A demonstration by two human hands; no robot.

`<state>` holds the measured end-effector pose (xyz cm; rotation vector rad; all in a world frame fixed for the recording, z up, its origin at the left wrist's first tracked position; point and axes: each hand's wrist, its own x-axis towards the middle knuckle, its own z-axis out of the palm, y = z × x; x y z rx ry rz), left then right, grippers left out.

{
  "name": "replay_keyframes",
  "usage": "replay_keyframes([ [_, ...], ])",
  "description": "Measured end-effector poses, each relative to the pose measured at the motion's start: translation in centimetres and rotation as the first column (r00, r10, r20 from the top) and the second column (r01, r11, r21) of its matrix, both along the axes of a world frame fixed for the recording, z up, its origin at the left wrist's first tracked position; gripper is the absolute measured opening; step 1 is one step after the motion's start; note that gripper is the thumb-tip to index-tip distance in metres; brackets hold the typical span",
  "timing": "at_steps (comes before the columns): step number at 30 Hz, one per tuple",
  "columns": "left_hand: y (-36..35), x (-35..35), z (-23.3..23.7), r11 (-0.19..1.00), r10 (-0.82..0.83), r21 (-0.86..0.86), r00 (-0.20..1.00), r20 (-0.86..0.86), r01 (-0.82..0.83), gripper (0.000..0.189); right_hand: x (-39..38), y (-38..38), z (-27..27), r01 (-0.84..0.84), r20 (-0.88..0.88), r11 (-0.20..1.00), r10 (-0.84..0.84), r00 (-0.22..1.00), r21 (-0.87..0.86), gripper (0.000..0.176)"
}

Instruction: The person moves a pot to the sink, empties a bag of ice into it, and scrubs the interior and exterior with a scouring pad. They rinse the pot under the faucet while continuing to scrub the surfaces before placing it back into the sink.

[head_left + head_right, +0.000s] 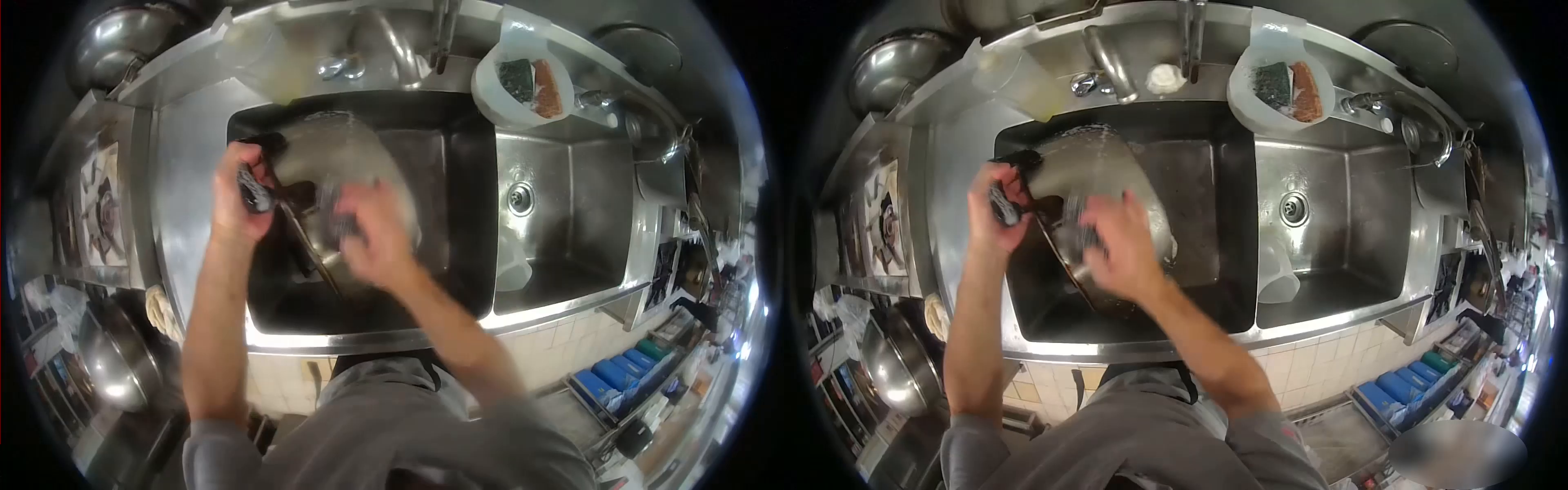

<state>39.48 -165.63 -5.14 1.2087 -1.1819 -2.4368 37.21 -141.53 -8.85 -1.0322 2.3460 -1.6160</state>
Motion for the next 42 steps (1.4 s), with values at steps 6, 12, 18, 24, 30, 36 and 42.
replay_keyframes([
  [6,-1.5,-2.0,1.5,0.996,-0.089,0.018,0.989,0.114,0.088,0.025,-1.2,2.9,-5.1,0.123,-0.086,0.990,-0.129,0.988,-0.073,0.039],
  [12,-3.2,-1.8,0.5,0.995,-0.099,0.021,0.994,0.047,0.099,0.031,1.4,-3.2,0.4,0.025,-0.093,0.999,-0.028,0.995,-0.028,0.037],
  [18,-3.6,-2.0,0.4,0.997,-0.076,0.035,0.993,0.089,0.073,0.026,-3.4,1.3,-4.6,0.291,0.247,0.955,-0.271,0.930,-0.051,0.036],
  [24,-2.6,-2.0,1.2,1.000,0.022,0.002,0.997,0.070,-0.023,0.038,2.9,-4.9,1.2,0.011,-0.203,1.000,-0.011,0.979,0.001,0.037],
  [30,5.1,3.4,0.8,0.957,0.188,0.261,0.952,-0.240,-0.124,0.069,4.9,1.4,-2.9,0.008,-0.188,0.999,-0.002,0.982,0.033,0.041],
  [36,16.7,13.5,-5.4,0.914,-0.300,-0.291,0.954,-0.020,0.281,0.039,3.4,5.0,-3.1,0.110,0.127,0.991,-0.119,0.985,0.077,0.032],
  [42,20.1,8.2,-4.1,0.969,-0.094,-0.244,0.977,-0.193,0.045,0.040,1.3,6.9,0.5,0.054,0.203,0.989,-0.082,0.976,0.138,0.033],
])
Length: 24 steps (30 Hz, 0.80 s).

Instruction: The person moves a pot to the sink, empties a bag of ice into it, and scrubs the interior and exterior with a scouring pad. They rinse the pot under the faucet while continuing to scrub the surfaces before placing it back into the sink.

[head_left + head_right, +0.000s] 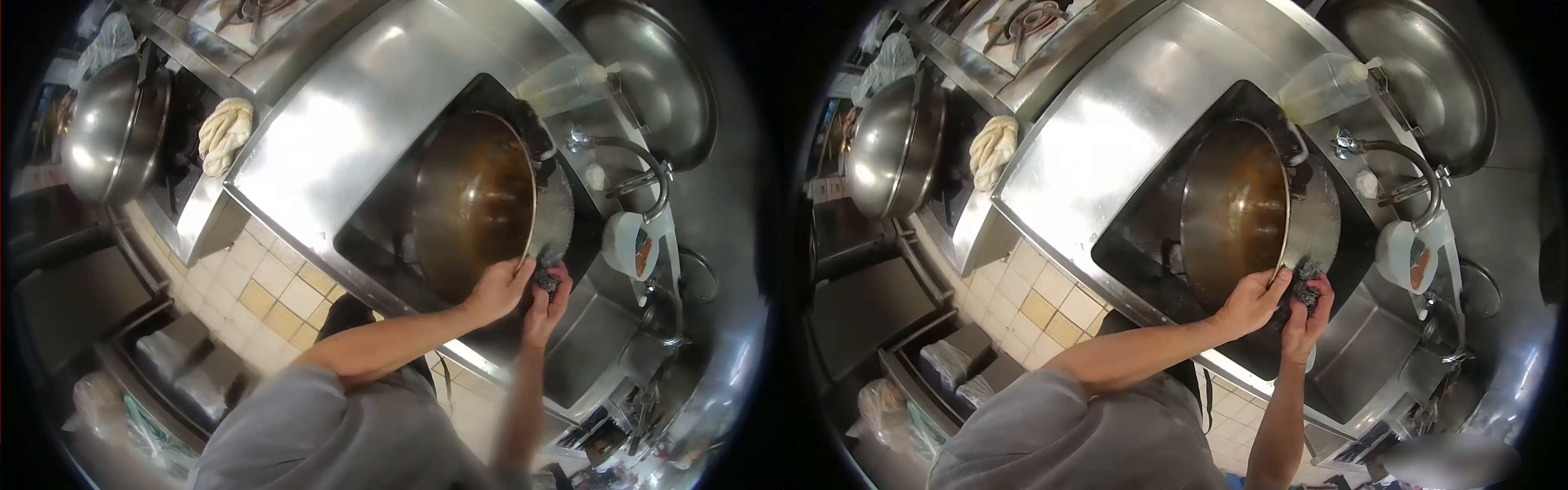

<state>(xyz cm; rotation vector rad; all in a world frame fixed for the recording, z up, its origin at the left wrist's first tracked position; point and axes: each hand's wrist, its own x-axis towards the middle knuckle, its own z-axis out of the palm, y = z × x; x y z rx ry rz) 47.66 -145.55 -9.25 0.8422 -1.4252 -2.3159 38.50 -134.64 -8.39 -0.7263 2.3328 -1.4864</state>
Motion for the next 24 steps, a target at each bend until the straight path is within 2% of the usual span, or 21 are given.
replay_keyframes([
  [2,0.2,-0.8,0.7,0.966,0.102,0.248,0.991,-0.083,-0.078,0.044,0.0,-0.6,1.6,-0.027,-0.095,0.998,0.032,0.995,0.061,0.034],
  [3,0.6,-1.5,0.5,0.964,0.105,0.253,0.991,-0.087,-0.080,0.044,-0.2,-0.9,2.4,-0.029,-0.099,0.997,0.035,0.994,0.067,0.034],
  [5,1.2,-3.1,0.2,0.836,0.266,0.514,0.961,-0.072,-0.193,0.050,-0.6,-1.4,3.6,-0.047,-0.161,0.996,0.060,0.985,0.080,0.036],
  [6,0.4,-2.8,1.0,0.817,0.299,0.521,0.954,-0.016,-0.247,0.050,-0.7,-1.5,3.7,-0.043,-0.170,0.996,0.056,0.984,0.080,0.036],
  [7,-0.1,-2.3,0.7,0.757,0.271,0.616,0.963,0.009,-0.218,0.048,-0.8,-1.6,3.7,-0.100,-0.197,0.991,0.116,0.974,0.089,0.036],
  [8,-0.3,-2.1,-0.2,0.757,0.266,0.606,0.962,0.055,-0.244,0.047,-0.8,-1.8,3.7,-0.152,-0.223,0.983,0.171,0.960,0.099,0.037],
  [10,-1.7,-0.7,-0.4,0.777,0.224,0.578,0.968,0.117,-0.250,0.042,0.3,-3.2,4.0,-0.211,-0.151,0.973,0.224,0.963,0.098,0.037],
  [11,-3.2,0.2,0.2,0.798,0.190,0.560,0.975,0.118,-0.224,0.040,0.7,-4.3,3.8,-0.293,-0.352,0.944,0.329,0.876,0.153,0.038],
  [13,-3.5,0.6,-0.6,0.760,0.303,0.607,0.953,-0.011,-0.234,0.032,1.9,-6.1,4.4,-0.414,-0.414,0.895,0.445,0.794,0.166,0.039],
  [14,-3.9,0.6,-0.2,0.753,0.325,0.602,0.946,0.010,-0.265,0.029,2.0,-6.5,4.5,-0.426,-0.416,0.877,0.481,0.772,0.223,0.037],
  [15,-4.2,0.7,0.2,0.744,0.351,0.596,0.936,0.033,-0.301,0.026,0.9,-6.3,4.6,-0.392,-0.427,0.891,0.453,0.782,0.228,0.037],
  [17,-4.5,0.5,0.2,0.781,0.304,0.571,0.953,0.005,-0.253,0.024,-1.5,-6.1,4.2,-0.370,-0.504,0.895,0.447,0.739,0.250,0.036],
  [18,-4.6,0.3,0.7,0.794,0.312,0.553,0.950,-0.015,-0.252,0.024,-3.6,-5.7,3.4,-0.281,-0.507,0.942,0.335,0.794,0.183,0.036],
  [19,-4.8,0.4,1.2,0.805,0.331,0.532,0.943,-0.034,-0.263,0.024,-4.7,-6.3,2.4,-0.274,-0.508,0.945,0.327,0.797,0.178,0.036],
  [21,-4.9,0.4,1.6,0.820,0.256,0.533,0.966,-0.020,-0.206,0.024,-6.5,-7.0,2.8,-0.041,-0.412,0.996,0.072,0.908,0.083,0.037],
  [22,-4.8,0.1,1.0,0.825,0.232,0.524,0.972,0.025,-0.210,0.024,-5.6,-7.9,3.2,-0.081,-0.495,0.986,0.144,0.857,0.147,0.035],
  [23,-4.5,-0.2,0.3,0.831,0.204,0.515,0.976,0.071,-0.211,0.024,-3.8,-8.9,2.1,-0.186,-0.499,0.973,0.231,0.835,0.139,0.033],
  [24,-4.1,0.2,-0.5,0.849,0.253,0.459,0.964,0.082,-0.262,0.023,-1.1,-10.4,3.3,-0.303,-0.485,0.935,0.354,0.800,0.183,0.032],
])
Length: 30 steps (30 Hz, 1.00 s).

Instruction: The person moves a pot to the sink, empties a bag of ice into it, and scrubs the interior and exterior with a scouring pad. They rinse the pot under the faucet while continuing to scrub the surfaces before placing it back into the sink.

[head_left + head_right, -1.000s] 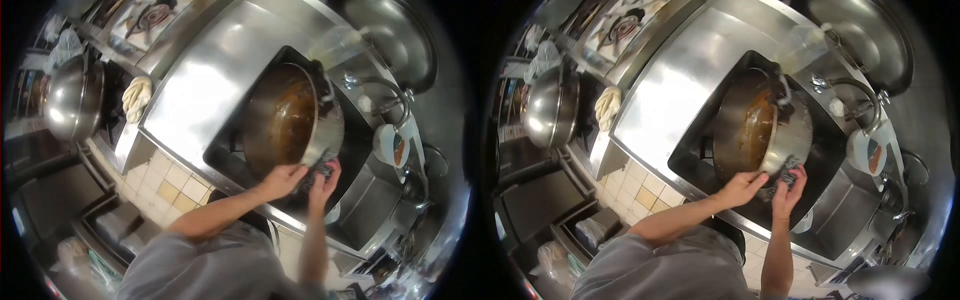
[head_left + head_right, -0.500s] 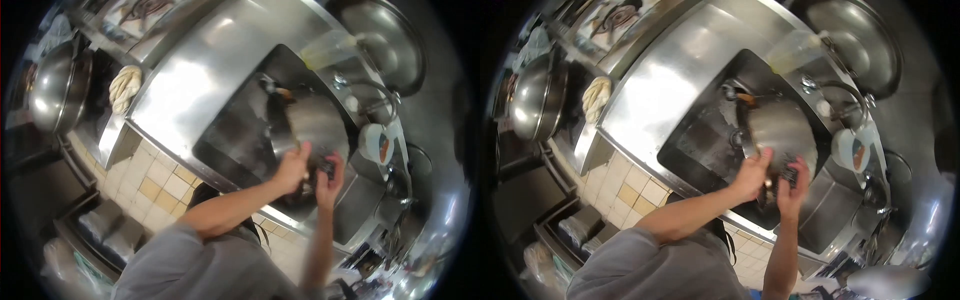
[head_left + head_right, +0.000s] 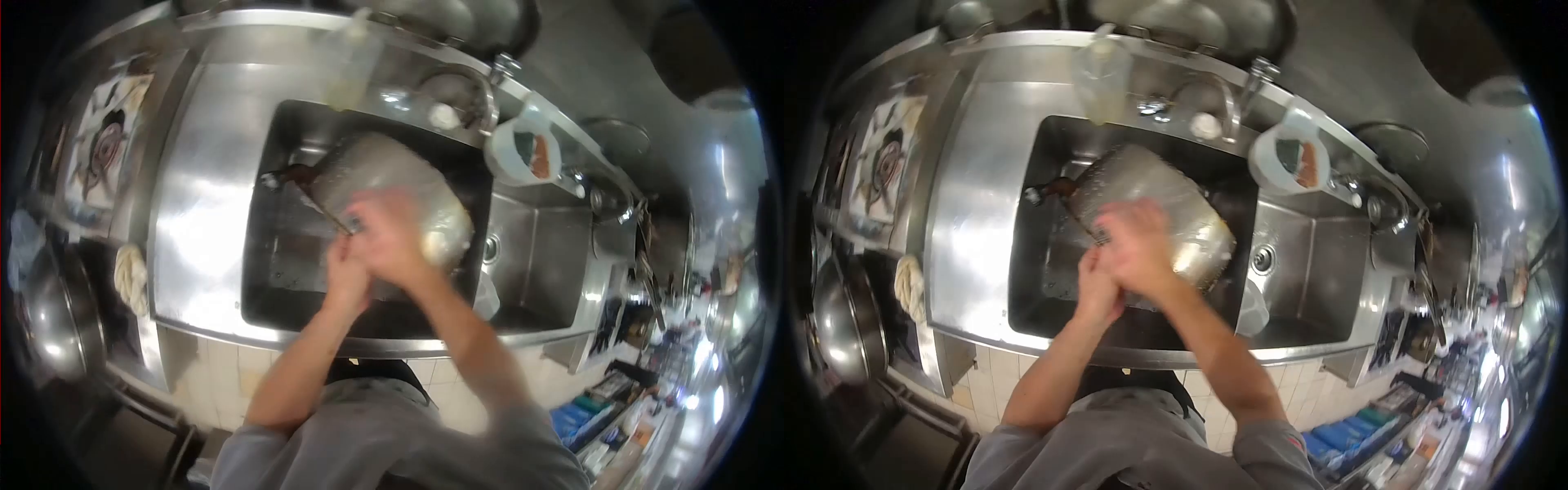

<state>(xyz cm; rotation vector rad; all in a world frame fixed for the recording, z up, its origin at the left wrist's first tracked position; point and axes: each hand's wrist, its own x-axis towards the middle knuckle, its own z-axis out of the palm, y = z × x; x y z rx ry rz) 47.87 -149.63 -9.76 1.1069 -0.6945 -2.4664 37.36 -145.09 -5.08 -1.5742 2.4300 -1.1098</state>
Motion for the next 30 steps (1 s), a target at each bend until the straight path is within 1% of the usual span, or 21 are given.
replay_keyframes([
  [1,-0.9,0.5,0.3,0.999,-0.046,-0.007,0.999,-0.005,0.046,0.020,0.7,-0.8,0.2,0.009,0.007,1.000,-0.009,1.000,0.002,0.033],
  [3,-2.4,1.5,1.0,0.999,-0.045,-0.016,0.998,-0.042,0.045,0.018,-0.4,-0.3,0.4,-0.009,-0.013,1.000,0.008,1.000,-0.013,0.032],
  [5,-3.0,1.1,0.2,0.999,-0.043,-0.032,0.999,-0.028,0.042,0.018,-3.7,0.5,0.1,0.067,-0.078,0.994,-0.073,0.994,-0.086,0.031],
  [6,-3.8,1.1,0.0,0.998,-0.024,-0.052,1.000,-0.015,0.023,0.019,-5.6,0.7,-0.3,0.134,-0.046,0.983,-0.141,0.989,-0.129,0.032],
  [7,-3.7,0.3,1.4,0.999,0.016,-0.036,1.000,0.000,-0.016,0.017,-7.0,0.8,-0.7,0.201,-0.010,0.965,-0.206,0.979,-0.169,0.032],
  [9,-4.4,-0.4,1.5,0.995,-0.092,-0.019,0.994,0.049,0.093,0.014,-6.8,0.8,-0.7,0.244,0.014,0.962,-0.244,0.970,-0.120,0.033],
  [11,-5.3,-1.1,1.9,0.991,-0.126,-0.030,0.988,0.085,0.129,0.012,-4.6,0.6,-0.7,0.199,-0.082,0.978,-0.204,0.976,-0.066,0.034],
  [12,-5.8,-1.6,2.1,0.986,-0.154,-0.037,0.980,0.125,0.160,0.011,-2.5,0.8,-0.9,0.135,-0.056,0.986,-0.141,0.988,-0.093,0.036],
  [13,-6.4,-2.1,2.3,0.984,-0.170,-0.037,0.979,0.117,0.175,0.011,-0.7,1.2,-0.7,0.088,-0.008,0.994,-0.089,0.996,-0.068,0.038],
  [15,-7.6,-3.5,4.1,0.983,-0.176,-0.029,0.969,0.174,0.183,0.010,1.1,2.9,0.0,0.086,0.088,0.994,-0.079,0.993,-0.075,0.039],
  [16,-7.5,-4.5,5.8,0.991,-0.125,-0.011,0.967,0.220,0.131,0.012,1.1,3.6,0.0,0.099,0.092,0.992,-0.092,0.992,-0.081,0.039],
  [17,-7.7,-5.0,4.2,0.989,-0.138,-0.014,0.965,0.225,0.145,0.012,1.0,4.7,0.1,0.117,0.127,0.991,-0.108,0.986,-0.063,0.039],
  [18,-8.0,-5.6,1.3,0.990,-0.091,-0.079,0.960,0.266,0.116,0.016,0.8,5.4,0.1,0.131,0.155,0.990,-0.123,0.980,-0.045,0.039],
  [19,-8.4,-6.3,-0.2,0.985,-0.041,-0.146,0.955,0.295,0.088,0.020,0.5,5.7,0.2,0.142,0.148,0.989,-0.134,0.980,-0.048,0.039],
  [20,-8.7,-7.1,0.0,0.984,-0.053,-0.148,0.956,0.289,0.099,0.020,0.2,6.0,0.2,0.143,0.148,0.988,-0.132,0.980,-0.066,0.039],
  [22,-9.0,-8.6,0.6,0.993,0.070,-0.109,0.949,0.308,-0.038,0.027,-0.6,6.5,-0.2,0.150,0.139,0.984,-0.137,0.981,-0.091,0.038],
  [23,-8.5,-8.6,0.8,0.993,0.061,-0.113,0.951,0.305,-0.027,0.027,-1.1,6.7,-0.8,0.201,0.135,0.971,-0.183,0.974,-0.132,0.037],
  [25,-6.6,-8.1,1.2,0.995,0.058,-0.084,0.992,0.109,-0.049,0.032,-2.5,7.2,-1.4,0.255,0.120,0.951,-0.236,0.964,-0.175,0.036],
  [27,-1.7,-7.5,3.2,0.993,0.073,-0.097,0.995,0.063,-0.067,0.032,-3.7,7.1,-1.6,0.359,0.222,0.919,-0.321,0.921,-0.159,0.034],
  [29,1.5,-6.1,3.5,0.991,-0.065,-0.112,0.996,0.056,0.071,0.031,-4.3,7.2,-1.2,0.336,0.213,0.926,-0.298,0.931,-0.175,0.035],
  [30,1.5,-5.7,3.8,0.991,-0.062,-0.114,0.997,0.053,0.068,0.031,-4.7,7.5,-1.3,0.282,0.218,0.943,-0.242,0.946,-0.176,0.036],
])
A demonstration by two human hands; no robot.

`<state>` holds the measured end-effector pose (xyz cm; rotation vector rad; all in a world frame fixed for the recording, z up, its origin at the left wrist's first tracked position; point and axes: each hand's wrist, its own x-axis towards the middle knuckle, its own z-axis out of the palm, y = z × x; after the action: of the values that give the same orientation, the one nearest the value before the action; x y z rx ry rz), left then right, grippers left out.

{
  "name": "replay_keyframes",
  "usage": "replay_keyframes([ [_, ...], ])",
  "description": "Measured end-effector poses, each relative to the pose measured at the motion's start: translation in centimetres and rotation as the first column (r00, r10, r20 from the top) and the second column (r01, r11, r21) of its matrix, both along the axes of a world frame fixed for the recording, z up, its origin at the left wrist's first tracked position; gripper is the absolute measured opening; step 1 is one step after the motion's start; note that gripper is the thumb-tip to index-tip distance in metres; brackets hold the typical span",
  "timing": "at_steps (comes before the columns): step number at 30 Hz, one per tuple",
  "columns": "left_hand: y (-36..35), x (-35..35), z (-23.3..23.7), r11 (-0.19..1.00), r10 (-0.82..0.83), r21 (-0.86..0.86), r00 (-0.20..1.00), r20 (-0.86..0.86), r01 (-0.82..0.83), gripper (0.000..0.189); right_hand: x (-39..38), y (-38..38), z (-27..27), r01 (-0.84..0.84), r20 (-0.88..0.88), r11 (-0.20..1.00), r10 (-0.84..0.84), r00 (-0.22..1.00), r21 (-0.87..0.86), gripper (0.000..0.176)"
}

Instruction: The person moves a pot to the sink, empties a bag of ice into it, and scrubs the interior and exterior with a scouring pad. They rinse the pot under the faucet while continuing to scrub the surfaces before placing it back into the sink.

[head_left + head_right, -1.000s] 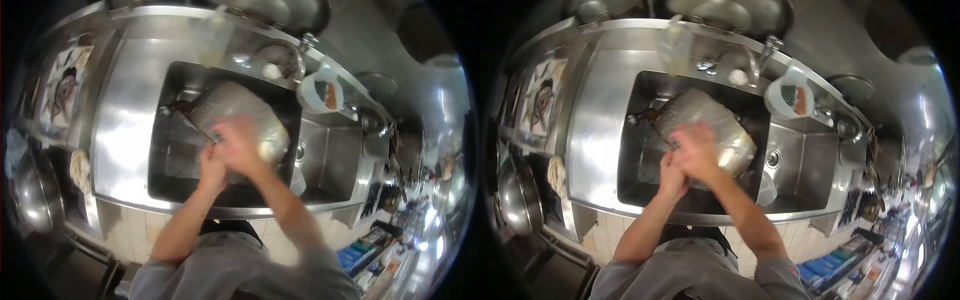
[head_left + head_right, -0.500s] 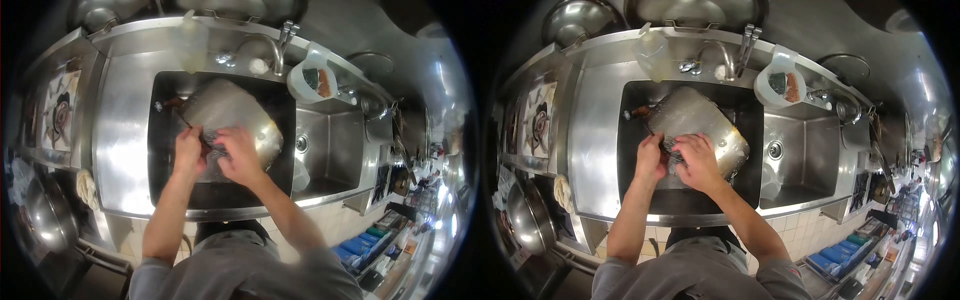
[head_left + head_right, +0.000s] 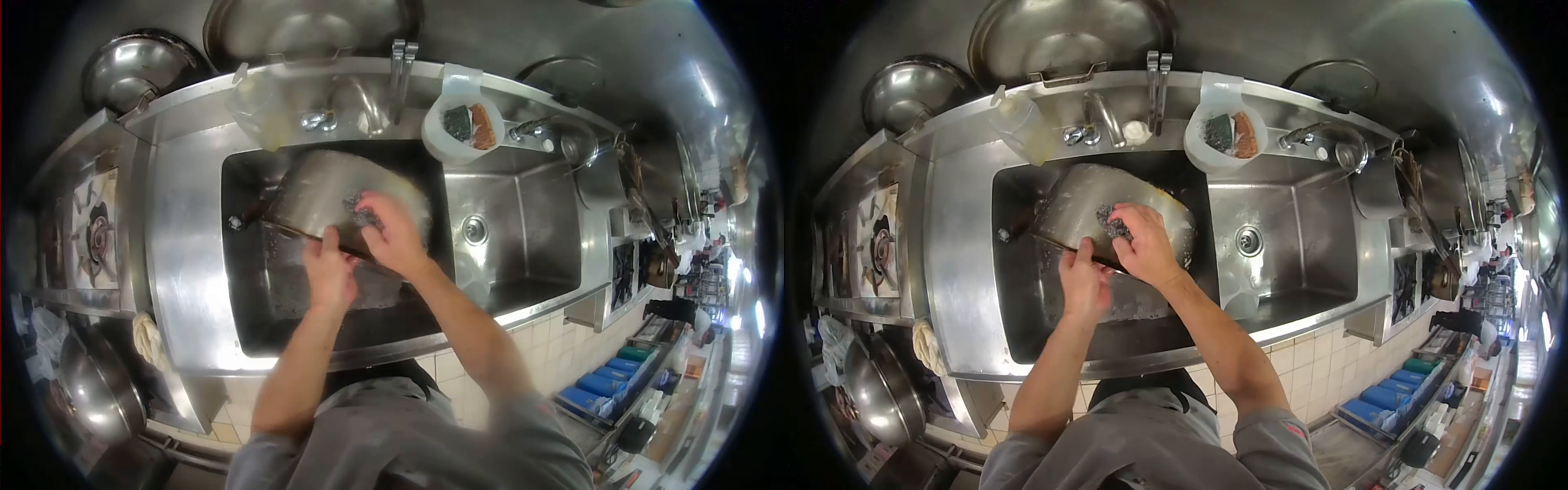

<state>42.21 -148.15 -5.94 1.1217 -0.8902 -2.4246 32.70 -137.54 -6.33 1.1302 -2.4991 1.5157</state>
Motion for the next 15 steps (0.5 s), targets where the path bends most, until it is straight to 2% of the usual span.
replay_keyframes([
  [2,-1.3,0.4,0.7,0.998,-0.030,0.056,0.998,0.061,0.026,0.028,-1.6,1.0,1.1,-0.060,-0.005,0.998,0.060,0.998,-0.009,0.037],
  [4,-2.3,1.5,-0.2,1.000,0.008,0.025,0.997,0.076,-0.010,0.028,-4.0,3.6,4.1,-0.075,-0.184,0.993,0.090,0.979,0.088,0.038],
  [5,-2.5,2.0,-0.6,0.999,0.047,-0.004,0.995,0.090,-0.047,0.028,-5.9,5.1,5.2,-0.042,-0.150,0.993,0.059,0.987,0.114,0.039],
  [6,-2.8,2.3,-0.7,0.989,0.134,-0.077,0.989,0.058,-0.129,0.030,-7.9,6.2,7.0,0.039,-0.197,0.991,-0.013,0.980,0.127,0.038],
  [7,-3.2,1.8,-0.3,0.986,0.148,-0.087,0.987,0.068,-0.142,0.030,-10.8,7.5,7.4,0.061,-0.248,0.996,-0.045,0.968,0.058,0.036],
  [8,-3.7,1.2,0.4,0.977,0.202,-0.101,0.964,0.173,-0.187,0.030,-13.7,8.7,6.7,0.123,-0.151,0.992,-0.122,0.981,-0.002,0.033],
  [9,-4.1,0.5,0.7,0.966,0.254,-0.119,0.928,0.273,-0.229,0.031,-15.7,9.2,7.7,0.134,-0.167,0.990,-0.126,0.978,0.037,0.033],
  [11,-5.2,-0.9,-2.1,0.961,0.247,-0.182,0.940,0.233,-0.208,0.031,-18.4,9.2,9.0,0.147,-0.183,0.987,-0.133,0.974,0.071,0.033],
  [13,-6.1,-2.4,-4.5,0.909,0.302,-0.376,0.908,0.291,-0.181,0.035,-20.4,8.8,8.6,0.194,-0.188,0.943,-0.145,0.971,0.272,0.034],
  [14,-6.3,-2.9,-4.4,0.906,0.299,-0.394,0.895,0.331,-0.157,0.037,-21.5,8.6,8.1,0.190,-0.139,0.914,-0.148,0.979,0.359,0.037],
  [15,-6.5,-3.1,-4.6,0.902,0.312,-0.400,0.886,0.342,-0.164,0.037,-22.7,8.5,7.0,0.172,-0.125,0.918,-0.136,0.983,0.358,0.037],
])
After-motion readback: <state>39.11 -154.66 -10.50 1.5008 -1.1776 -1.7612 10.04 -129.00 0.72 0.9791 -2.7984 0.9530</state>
